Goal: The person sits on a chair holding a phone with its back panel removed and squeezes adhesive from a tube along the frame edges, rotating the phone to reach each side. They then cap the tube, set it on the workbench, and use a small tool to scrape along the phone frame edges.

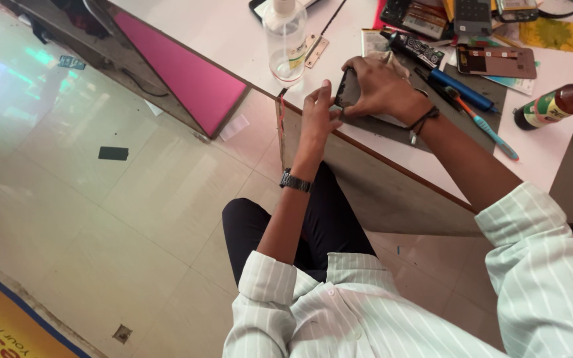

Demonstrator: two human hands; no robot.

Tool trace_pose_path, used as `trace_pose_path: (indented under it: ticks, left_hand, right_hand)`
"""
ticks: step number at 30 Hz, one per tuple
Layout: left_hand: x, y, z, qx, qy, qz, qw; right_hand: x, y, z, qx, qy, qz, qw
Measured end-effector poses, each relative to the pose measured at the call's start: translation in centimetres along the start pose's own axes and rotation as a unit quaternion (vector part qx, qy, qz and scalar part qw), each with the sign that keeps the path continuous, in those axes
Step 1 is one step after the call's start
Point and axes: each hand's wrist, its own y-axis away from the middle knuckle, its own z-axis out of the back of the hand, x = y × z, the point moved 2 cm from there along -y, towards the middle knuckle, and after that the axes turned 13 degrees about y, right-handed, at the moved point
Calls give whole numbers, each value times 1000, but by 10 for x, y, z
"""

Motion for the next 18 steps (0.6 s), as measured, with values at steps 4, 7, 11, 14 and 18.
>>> trace_pose_path:
  ticks: [4, 7, 11, 14, 18]
  left_hand:
    - [5, 0, 2, 24, 57, 12, 998]
    - [9, 3, 3, 31, 185, 24, 982]
    - [15, 5, 3, 44, 279, 11, 959]
    - [20, 6, 4, 71, 306, -30, 949]
    - [29, 10, 9, 86, 312, -68, 944]
  right_hand:
    - [-4, 1, -5, 6, -18, -2, 1000]
    - [-10, 2, -6, 1, -65, -1, 998]
    - [-20, 3, -8, -45, -38, 49, 997]
    - [-27, 5, -12, -54, -53, 61, 995]
    - [-32, 8, -20, -75, -58, 74, 993]
